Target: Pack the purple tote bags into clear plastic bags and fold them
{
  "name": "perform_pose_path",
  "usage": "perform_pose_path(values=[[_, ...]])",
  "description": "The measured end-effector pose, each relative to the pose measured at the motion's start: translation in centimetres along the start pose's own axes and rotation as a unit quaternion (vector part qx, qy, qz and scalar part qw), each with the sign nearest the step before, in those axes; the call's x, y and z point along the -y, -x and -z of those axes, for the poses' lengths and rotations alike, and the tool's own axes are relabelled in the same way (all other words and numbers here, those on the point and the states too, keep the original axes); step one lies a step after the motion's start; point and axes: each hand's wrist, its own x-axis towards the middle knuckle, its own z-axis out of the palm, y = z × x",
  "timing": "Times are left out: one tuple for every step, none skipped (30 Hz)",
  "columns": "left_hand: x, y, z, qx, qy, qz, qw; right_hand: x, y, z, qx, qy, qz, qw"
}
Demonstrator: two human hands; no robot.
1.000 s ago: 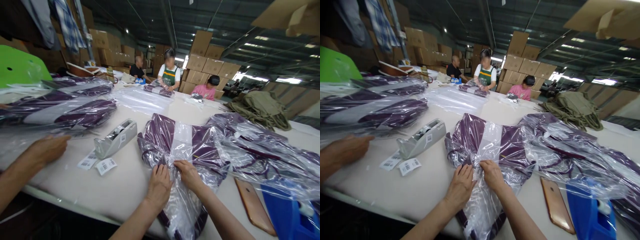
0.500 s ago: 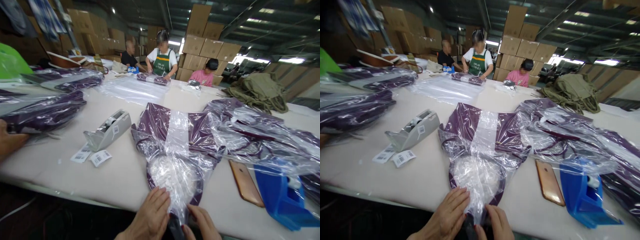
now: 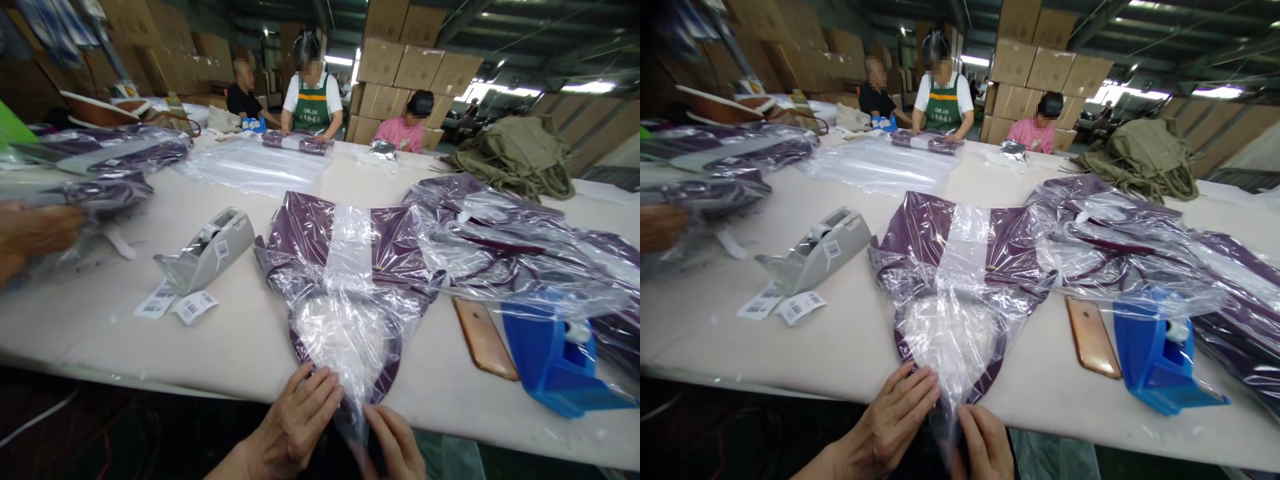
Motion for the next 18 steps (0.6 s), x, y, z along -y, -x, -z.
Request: perform_pose_path(values=[[-0.1,-0.2,-0.2,-0.002,-0.005,0.001,1.0,0.0,-0.2,-0.4,-0.012,0.0,0.008,1.0],[-0.2,-0.4,-0.3,-0.007,-0.006,0.005,1.0,0.0,-0.5,-0.7,-0.027,-0.002,0.017,0.999],[-0.2,-0.6,-0.4,-0.01,-0.005,0.011,1.0,0.0,-0.8,-0.8,-0.032,-0.006,0.03,0.999],[-0.2,-0.8,-0.5,-0.017,0.0,0.017,1.0,0.1,-1.1,-0.9,-0.027,-0.009,0.045,0.999],[-0.3,-0.9,-0.5,-0.025,0.007,0.025,0.999,0.1,-1.4,-0.8,-0.013,-0.013,0.063,0.998],[-0.2,-1.1,-0.6,-0.035,0.017,0.033,0.999,0.2,-1.8,-0.6,0.009,-0.016,0.081,0.997],[-0.2,-1.2,-0.6,-0.048,0.028,0.039,0.998,0.3,-2.3,-0.4,0.028,-0.017,0.097,0.995],[-0.2,-1.4,-0.6,-0.058,0.041,0.042,0.997,0.5,-2.8,-0.1,0.039,-0.014,0.109,0.993],[-0.1,-1.5,-0.7,-0.065,0.054,0.045,0.995,0.7,-3.2,0.0,0.039,-0.007,0.12,0.992],[-0.1,-1.7,-0.7,-0.078,0.065,0.044,0.994,0.9,-3.7,0.1,0.028,0.003,0.13,0.991],[-0.1,-1.7,-0.8,-0.092,0.072,0.04,0.992,1.1,-4.2,0.1,0.006,0.015,0.14,0.99],[-0.1,-1.8,-0.9,-0.108,0.073,0.036,0.991,1.3,-4.6,0.0,-0.019,0.025,0.148,0.989],[-0.1,-1.8,-0.9,-0.124,0.07,0.037,0.989,1.5,-4.9,-0.2,-0.04,0.032,0.154,0.987],[-0.1,-1.8,-1.0,-0.144,0.064,0.037,0.987,1.7,-5.3,-0.3,-0.051,0.037,0.159,0.985],[0.0,-1.8,-1.0,-0.159,0.058,0.035,0.985,1.9,-5.5,-0.5,-0.051,0.04,0.162,0.985],[0.0,-1.8,-1.0,-0.163,0.051,0.032,0.985,2.0,-5.8,-0.5,-0.041,0.041,0.163,0.985],[0.2,-1.7,-0.9,-0.158,0.046,0.023,0.986,2.1,-5.9,-0.6,-0.024,0.042,0.161,0.986],[0.3,-1.8,-0.9,-0.151,0.04,0.007,0.988,2.2,-6.0,-0.5,-0.009,0.044,0.158,0.986]])
